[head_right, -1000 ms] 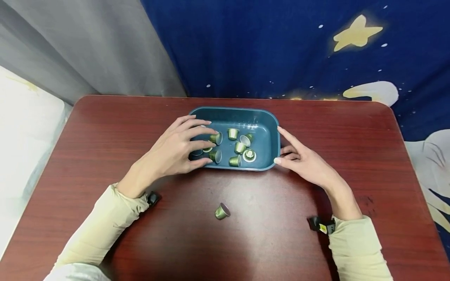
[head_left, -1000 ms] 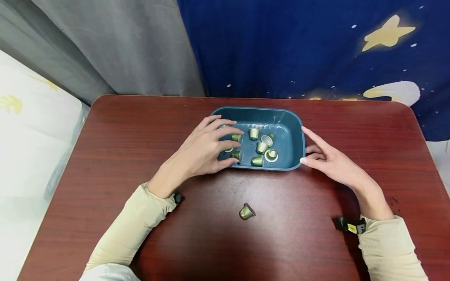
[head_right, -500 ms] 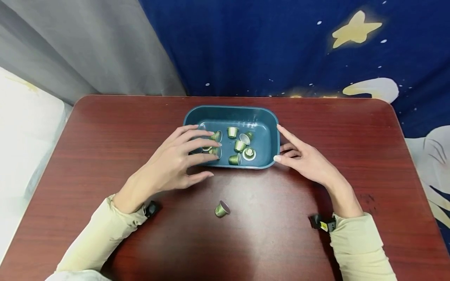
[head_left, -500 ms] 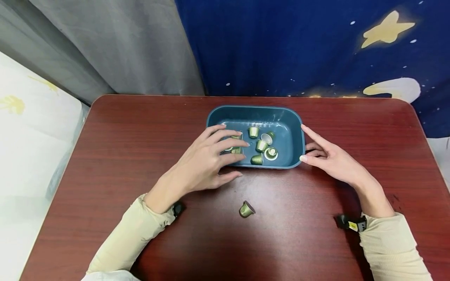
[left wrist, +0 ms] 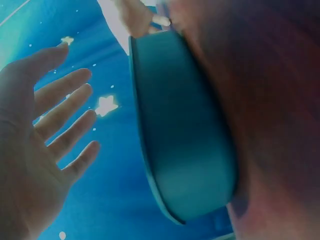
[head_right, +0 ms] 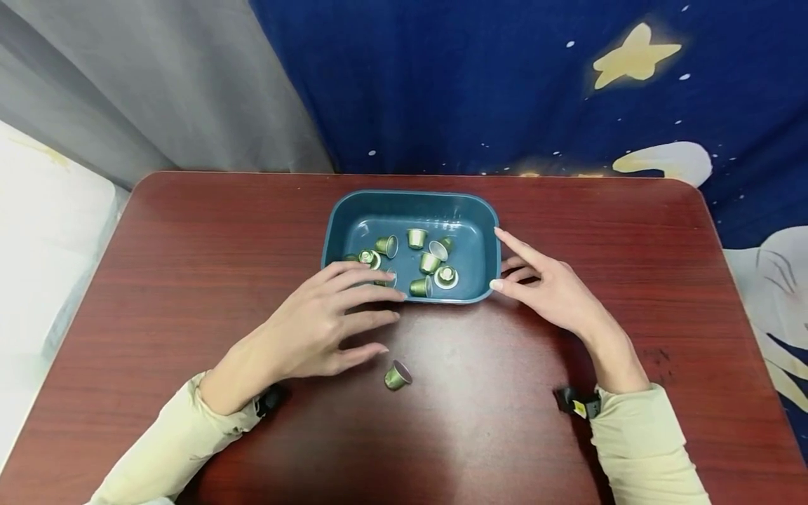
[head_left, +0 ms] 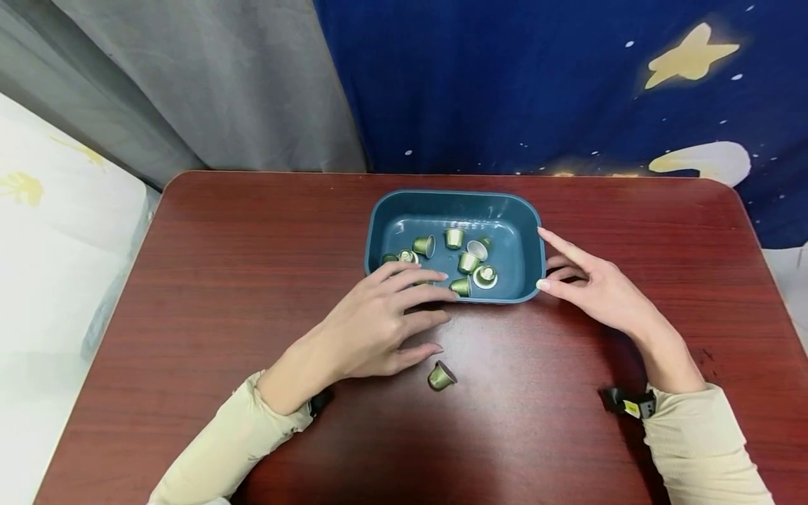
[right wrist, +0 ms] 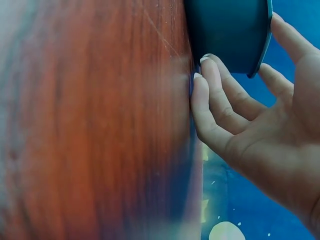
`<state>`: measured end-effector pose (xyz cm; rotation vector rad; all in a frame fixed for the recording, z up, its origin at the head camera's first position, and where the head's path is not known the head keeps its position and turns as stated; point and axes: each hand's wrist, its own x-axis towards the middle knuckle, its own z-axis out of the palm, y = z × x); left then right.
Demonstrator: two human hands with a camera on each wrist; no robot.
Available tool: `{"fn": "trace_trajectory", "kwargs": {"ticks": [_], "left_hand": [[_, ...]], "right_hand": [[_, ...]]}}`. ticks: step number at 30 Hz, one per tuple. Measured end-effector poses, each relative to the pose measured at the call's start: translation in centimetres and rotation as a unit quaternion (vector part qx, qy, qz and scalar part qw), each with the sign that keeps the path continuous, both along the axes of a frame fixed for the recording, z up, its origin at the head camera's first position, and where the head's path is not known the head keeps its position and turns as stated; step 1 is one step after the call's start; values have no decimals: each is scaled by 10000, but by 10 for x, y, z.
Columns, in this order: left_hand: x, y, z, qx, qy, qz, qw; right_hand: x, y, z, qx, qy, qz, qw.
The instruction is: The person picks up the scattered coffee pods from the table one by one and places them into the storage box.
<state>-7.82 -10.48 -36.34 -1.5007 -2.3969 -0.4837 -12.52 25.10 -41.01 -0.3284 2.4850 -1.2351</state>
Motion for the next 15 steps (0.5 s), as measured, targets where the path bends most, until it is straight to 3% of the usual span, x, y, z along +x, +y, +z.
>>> {"fn": "trace_trajectory", "kwargs": {"ticks": [6, 15], "left_hand": [[9, -2, -9, 74, 10, 32, 10000], [13, -1, -15, 55, -147, -10, 9999]], "right_hand": [[3, -1, 1, 146, 185, 125, 9996], [5, -2, 1, -77, 384, 38, 9992]]}}
